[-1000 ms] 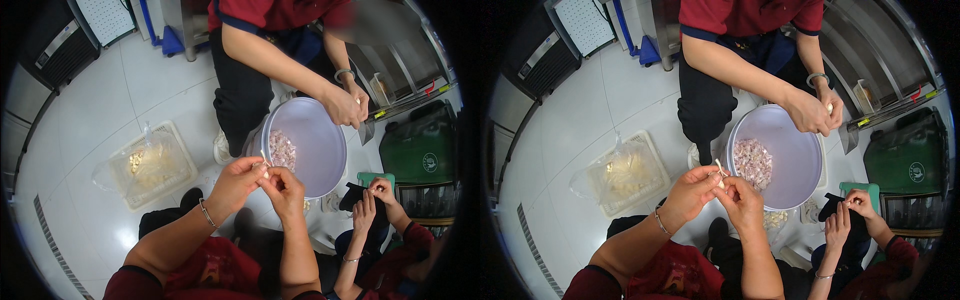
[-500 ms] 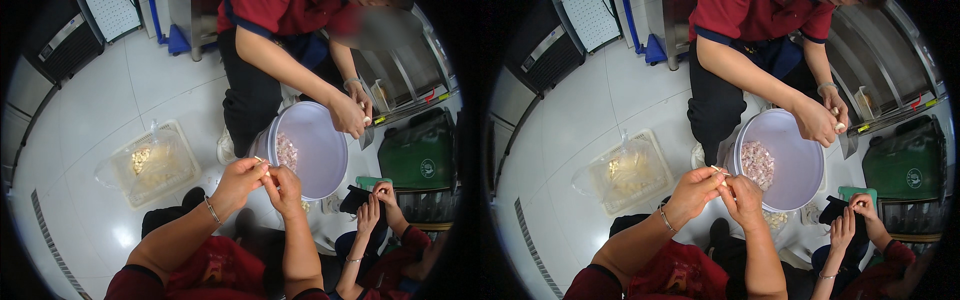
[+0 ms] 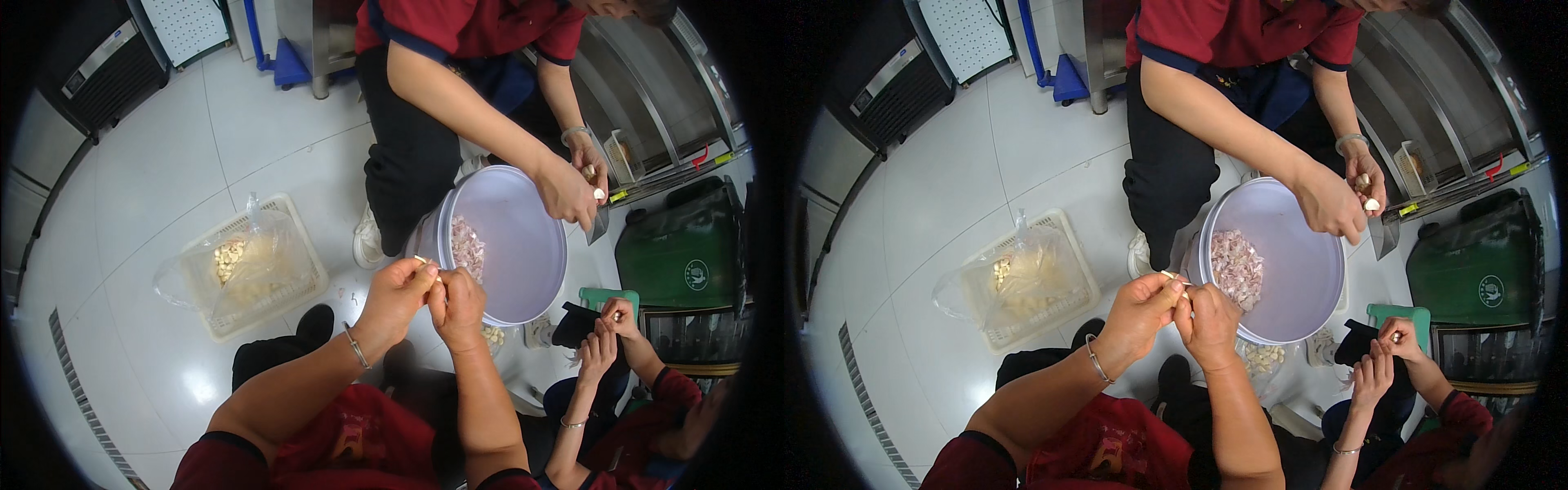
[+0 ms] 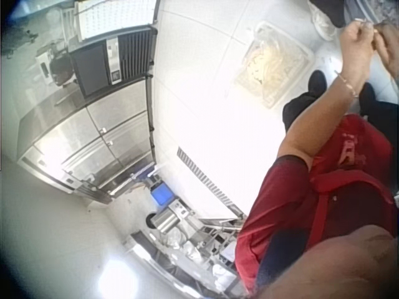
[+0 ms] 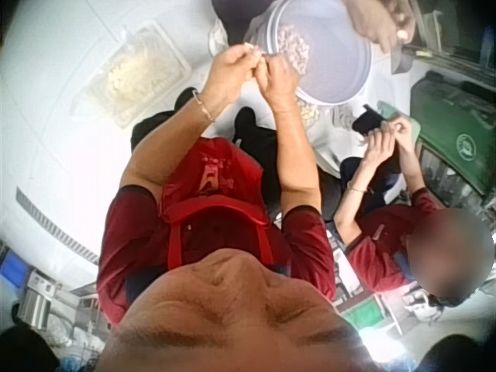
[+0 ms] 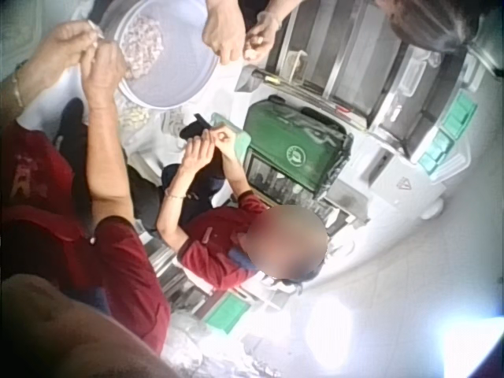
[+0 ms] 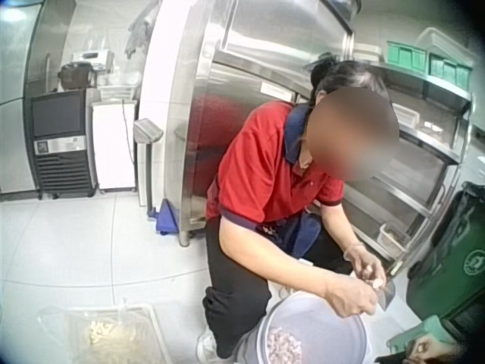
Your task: The person peels cloves of garlic by hand, discarding the skins into a white bucket and placing the peeled cloves into a plastic container.
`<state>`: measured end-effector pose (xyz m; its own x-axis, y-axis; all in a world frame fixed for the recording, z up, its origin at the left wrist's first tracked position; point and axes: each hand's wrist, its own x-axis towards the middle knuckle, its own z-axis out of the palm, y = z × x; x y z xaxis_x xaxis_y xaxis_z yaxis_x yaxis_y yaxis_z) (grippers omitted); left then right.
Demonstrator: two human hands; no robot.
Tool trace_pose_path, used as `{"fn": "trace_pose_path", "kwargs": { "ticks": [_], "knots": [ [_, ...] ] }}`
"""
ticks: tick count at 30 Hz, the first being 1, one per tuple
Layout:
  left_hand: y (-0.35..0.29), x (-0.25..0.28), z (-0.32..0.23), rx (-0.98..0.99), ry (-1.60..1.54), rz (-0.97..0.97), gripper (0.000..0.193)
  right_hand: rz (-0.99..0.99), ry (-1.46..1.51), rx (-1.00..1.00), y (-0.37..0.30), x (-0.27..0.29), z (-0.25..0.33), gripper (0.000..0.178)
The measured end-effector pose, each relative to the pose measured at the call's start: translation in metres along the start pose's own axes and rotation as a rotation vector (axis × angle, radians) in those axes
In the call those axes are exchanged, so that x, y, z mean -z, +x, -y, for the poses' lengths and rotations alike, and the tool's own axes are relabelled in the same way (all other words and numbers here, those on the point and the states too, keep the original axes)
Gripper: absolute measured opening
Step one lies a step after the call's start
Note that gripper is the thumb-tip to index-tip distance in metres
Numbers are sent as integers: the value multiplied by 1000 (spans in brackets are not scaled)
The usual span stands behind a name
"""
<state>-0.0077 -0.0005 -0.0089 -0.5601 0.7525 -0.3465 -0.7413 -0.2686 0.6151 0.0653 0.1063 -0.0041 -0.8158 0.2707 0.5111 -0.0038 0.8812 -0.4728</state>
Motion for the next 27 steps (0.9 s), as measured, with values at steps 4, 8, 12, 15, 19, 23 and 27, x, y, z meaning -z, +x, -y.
{"fn": "trace_pose_path", "kwargs": {
  "ticks": [4, 8, 12, 15, 19, 23, 27],
  "knots": [
    [-2, -3, 3, -55, 121, 29, 17, 16, -3, -137, -6, -3, -9, 9],
    [-2, -6, -3, -17, -11, 48, 16, -27, 224, -320, -4, -2, -4, 18],
    [-3, -11, -9, 16, -34, 14, 15, -2, 479, -535, 0, 4, -7, 27],
    [1, -9, -10, 52, -106, -22, 11, 51, 752, -714, 2, 8, -8, 27],
    [1, -8, -12, 92, -251, -127, 8, 25, 1005, -765, 8, 11, 1, 22],
    [1, -2, -15, 136, -207, -115, 11, 13, 1019, -778, 11, 17, 7, 18],
    [-7, -15, -29, 109, 130, -129, 17, -10, 982, -711, 9, 22, 6, 14]
  ]
}}
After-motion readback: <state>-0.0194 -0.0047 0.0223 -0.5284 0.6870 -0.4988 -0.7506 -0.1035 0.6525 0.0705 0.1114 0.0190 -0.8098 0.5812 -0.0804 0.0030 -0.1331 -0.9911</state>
